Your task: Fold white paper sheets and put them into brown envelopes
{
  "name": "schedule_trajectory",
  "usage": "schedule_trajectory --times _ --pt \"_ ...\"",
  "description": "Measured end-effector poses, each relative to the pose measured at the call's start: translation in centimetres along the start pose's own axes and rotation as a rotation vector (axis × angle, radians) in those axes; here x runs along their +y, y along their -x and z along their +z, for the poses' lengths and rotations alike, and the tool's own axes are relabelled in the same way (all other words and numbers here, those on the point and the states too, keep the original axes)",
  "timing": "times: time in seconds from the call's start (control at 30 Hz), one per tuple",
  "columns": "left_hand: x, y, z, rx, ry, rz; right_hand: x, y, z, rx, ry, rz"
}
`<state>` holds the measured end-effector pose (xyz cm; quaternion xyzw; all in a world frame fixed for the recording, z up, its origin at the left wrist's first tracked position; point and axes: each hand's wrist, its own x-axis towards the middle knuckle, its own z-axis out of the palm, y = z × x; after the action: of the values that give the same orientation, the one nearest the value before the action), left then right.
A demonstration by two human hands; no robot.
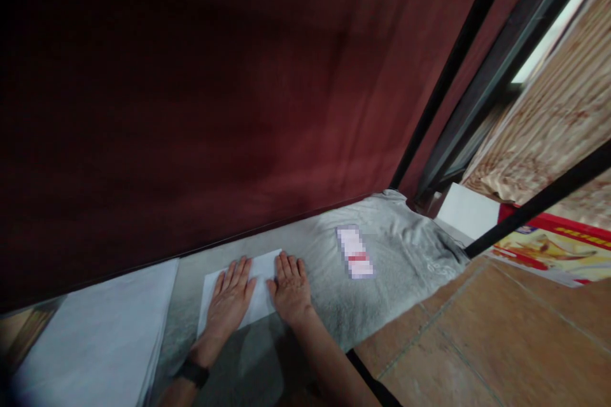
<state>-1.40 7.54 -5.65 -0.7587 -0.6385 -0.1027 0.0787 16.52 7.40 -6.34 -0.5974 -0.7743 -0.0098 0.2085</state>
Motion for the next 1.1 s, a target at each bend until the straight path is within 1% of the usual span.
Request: schedule_trajectory --times 0.13,0.23,0.3,0.4,0.5,0.6,0.77,0.93,1.1 --pt "-0.4 1.2 -0.1 0.000 -0.013 -0.028 -0.8 -0.9 -1.1 -0.040 -0.035 0.042" --pt "-0.3 2.5 -0.1 0.014 -0.027 -0.019 -2.4 -1.3 -1.6 -0.011 -0.098 0.024" --pt "-0.3 3.2 -0.1 0.026 -0.035 0.007 -3.7 -1.3 -1.5 0.003 -0.155 -0.040" --pt "-0.3 3.8 -0.1 0.049 -0.043 0.051 -5.4 -0.9 -0.7 -0.013 -0.214 -0.138" --pt "-0.4 3.8 -0.1 0.078 -0.039 0.081 -6.0 -0.7 0.0 -0.020 -0.220 -0.158" --pt "-0.8 3.8 -0.1 0.104 -0.027 0.101 -5.6 -0.9 0.3 -0.023 -0.191 -0.141" --pt "-1.5 4.3 -0.2 0.105 0.007 0.107 -4.7 -1.4 0.6 -0.049 -0.129 -0.132" --pt "-2.4 5.3 -0.6 0.136 0.036 0.004 -3.8 -1.2 0.6 -0.043 -0.082 -0.067" --pt "-3.2 6.3 -1.3 0.080 0.040 -0.048 -1.7 -0.5 -0.1 -0.031 -0.023 -0.019"
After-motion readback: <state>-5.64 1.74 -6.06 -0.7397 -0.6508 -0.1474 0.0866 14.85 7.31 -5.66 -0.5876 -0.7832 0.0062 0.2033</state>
